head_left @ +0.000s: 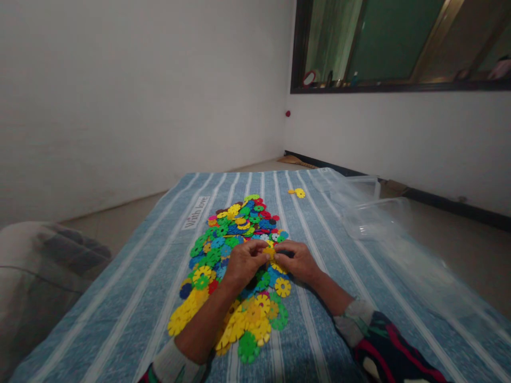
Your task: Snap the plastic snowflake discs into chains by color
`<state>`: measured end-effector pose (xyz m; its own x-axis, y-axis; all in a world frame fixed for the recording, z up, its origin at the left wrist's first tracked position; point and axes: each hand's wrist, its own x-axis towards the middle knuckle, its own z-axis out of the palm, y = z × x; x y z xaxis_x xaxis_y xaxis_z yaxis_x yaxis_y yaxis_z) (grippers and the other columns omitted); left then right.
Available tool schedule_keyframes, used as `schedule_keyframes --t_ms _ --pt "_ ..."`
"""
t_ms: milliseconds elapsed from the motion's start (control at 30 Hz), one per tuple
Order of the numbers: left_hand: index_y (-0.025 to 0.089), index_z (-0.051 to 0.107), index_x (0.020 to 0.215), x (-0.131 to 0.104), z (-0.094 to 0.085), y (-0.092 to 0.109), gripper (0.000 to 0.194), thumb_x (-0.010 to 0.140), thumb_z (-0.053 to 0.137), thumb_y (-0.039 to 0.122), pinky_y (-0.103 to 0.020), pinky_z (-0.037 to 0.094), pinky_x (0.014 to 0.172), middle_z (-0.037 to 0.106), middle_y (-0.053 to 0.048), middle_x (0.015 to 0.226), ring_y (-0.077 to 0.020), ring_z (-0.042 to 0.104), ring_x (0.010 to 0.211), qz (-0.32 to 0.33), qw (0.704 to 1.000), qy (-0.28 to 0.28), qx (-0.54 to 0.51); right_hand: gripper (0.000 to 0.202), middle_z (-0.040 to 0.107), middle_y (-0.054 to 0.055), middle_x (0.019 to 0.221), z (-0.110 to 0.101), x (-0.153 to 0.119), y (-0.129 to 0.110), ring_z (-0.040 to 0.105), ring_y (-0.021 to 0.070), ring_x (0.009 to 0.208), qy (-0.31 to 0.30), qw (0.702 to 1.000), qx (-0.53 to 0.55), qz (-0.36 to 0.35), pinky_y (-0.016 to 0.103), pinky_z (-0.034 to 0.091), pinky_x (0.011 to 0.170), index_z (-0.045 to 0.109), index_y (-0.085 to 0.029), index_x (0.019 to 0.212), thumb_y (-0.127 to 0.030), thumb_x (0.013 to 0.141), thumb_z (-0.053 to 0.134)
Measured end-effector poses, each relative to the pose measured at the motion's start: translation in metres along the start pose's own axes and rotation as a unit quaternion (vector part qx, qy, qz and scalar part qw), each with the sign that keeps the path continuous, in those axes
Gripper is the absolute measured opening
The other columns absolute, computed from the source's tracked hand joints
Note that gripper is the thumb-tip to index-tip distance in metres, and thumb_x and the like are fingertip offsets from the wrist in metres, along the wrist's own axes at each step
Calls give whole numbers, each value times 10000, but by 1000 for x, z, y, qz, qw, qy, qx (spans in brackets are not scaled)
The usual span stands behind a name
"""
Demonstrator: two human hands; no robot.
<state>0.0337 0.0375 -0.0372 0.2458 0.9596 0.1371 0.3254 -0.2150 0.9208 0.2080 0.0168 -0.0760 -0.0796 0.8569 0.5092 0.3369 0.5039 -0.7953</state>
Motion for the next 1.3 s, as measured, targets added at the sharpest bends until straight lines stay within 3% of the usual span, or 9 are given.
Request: schedule_keyframes --t_ms 367,700,867,967,1067,1167,1300 --pt "193 707 796 -5 3 2 177 742 606 328 -225 427 588 662 11 677 -129 576 617 106 980 -18 169 93 720 13 802 3 1 -5 644 164 762 -11 1000 8 5 270 497 741 743 -226 813 -239 796 652" --pt "206 693 818 -5 -4 6 166 742 582 302 -240 446 612 672 5 681 -145 599 625 126 972 -25 195 95 705 14 778 -6 16 0 644 155 763 -50 998 -18 -36 264 491 739 738 -222 795 -226 813 644" --pt "214 700 815 0 -20 4 214 784 543 356 -273 503 696 723 -9 764 -172 657 705 102 977 26 184 100 696 23 808 -45 71 29 642 162 804 -64 988 -124 -62 275 473 780 732 -213 781 -209 816 638" --pt "219 708 783 7 -37 1 248 782 545 405 -287 522 710 739 -12 782 -187 673 722 77 978 69 178 91 704 42 854 -76 121 56 636 178 857 -36 964 -262 -11 291 456 839 738 -203 771 -182 797 653" --pt "226 720 777 13 -56 -7 265 772 554 433 -295 533 720 750 -12 800 -201 684 736 54 975 120 179 142 703 72 1006 -99 165 81 622 192 967 -37 915 -396 68 270 436 873 760 -191 891 -214 830 634" --pt "236 736 802 17 -72 -17 280 759 570 458 -313 543 771 761 -13 847 -221 696 799 22 967 173 185 214 695 91 1062 -109 194 99 614 200 997 -58 882 -453 114 250 428 854 761 -182 986 -235 867 590" --pt "240 748 809 18 -82 -25 297 742 585 480 -333 563 786 768 -21 868 -238 705 814 -6 956 221 193 223 698 114 1078 -106 214 117 607 210 1011 -73 870 -468 135 236 415 837 767 -168 993 -227 853 604"
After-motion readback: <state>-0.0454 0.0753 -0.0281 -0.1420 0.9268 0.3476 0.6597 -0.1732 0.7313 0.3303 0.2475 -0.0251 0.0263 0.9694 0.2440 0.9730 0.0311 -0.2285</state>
